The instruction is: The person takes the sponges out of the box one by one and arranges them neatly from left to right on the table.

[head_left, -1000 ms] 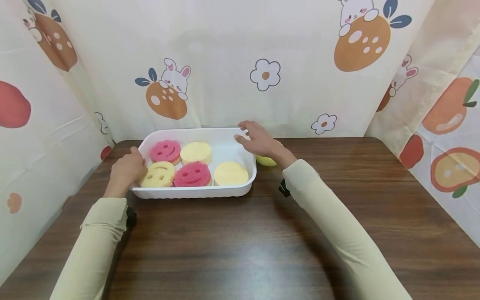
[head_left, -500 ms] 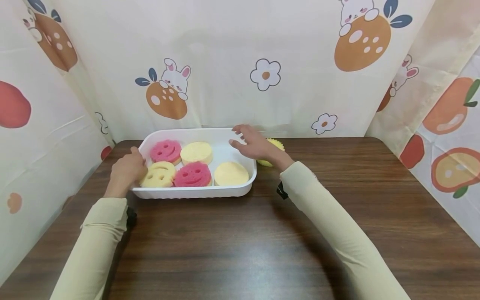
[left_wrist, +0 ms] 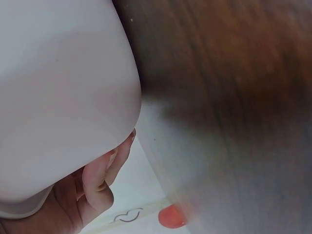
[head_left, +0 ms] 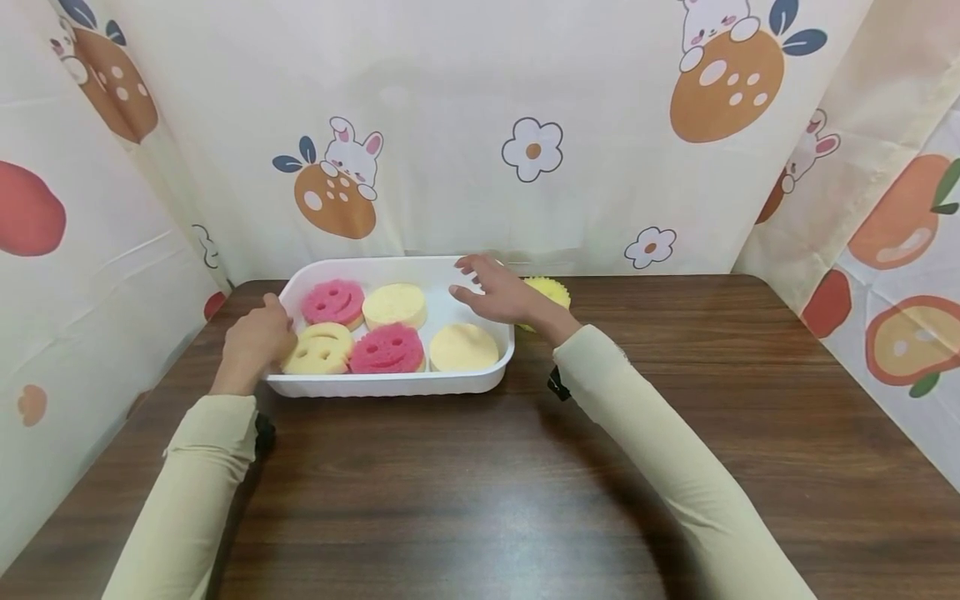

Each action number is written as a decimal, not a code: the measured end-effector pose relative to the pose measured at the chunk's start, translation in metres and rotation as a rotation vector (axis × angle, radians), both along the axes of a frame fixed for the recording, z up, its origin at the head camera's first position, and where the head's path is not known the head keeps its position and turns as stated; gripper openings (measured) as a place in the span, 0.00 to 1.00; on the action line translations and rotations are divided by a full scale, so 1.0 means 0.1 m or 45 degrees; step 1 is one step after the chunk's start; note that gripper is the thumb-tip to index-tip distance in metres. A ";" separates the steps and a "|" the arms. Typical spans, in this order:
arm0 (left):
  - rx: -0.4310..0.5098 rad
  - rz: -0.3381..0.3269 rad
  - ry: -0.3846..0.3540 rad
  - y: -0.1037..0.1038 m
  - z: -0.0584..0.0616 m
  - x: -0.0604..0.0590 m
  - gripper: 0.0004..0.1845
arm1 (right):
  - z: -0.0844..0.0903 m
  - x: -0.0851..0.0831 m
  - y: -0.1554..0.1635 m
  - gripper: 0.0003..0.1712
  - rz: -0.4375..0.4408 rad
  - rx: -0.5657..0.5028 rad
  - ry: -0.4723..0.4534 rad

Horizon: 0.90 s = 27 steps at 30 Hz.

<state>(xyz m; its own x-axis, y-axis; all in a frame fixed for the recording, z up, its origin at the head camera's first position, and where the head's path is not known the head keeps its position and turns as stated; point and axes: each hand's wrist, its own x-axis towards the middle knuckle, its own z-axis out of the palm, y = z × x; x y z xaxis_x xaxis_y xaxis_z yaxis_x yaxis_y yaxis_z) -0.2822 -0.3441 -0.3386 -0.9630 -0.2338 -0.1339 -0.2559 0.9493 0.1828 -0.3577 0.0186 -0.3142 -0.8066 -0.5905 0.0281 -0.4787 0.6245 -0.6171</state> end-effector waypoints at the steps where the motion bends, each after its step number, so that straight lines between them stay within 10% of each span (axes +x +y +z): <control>1: 0.000 -0.001 0.003 0.00 0.00 0.00 0.32 | 0.00 0.00 -0.01 0.35 0.008 -0.004 0.003; 27: -0.018 0.003 0.026 -0.01 -0.02 -0.01 0.29 | -0.13 0.05 -0.20 0.31 0.155 -0.020 0.076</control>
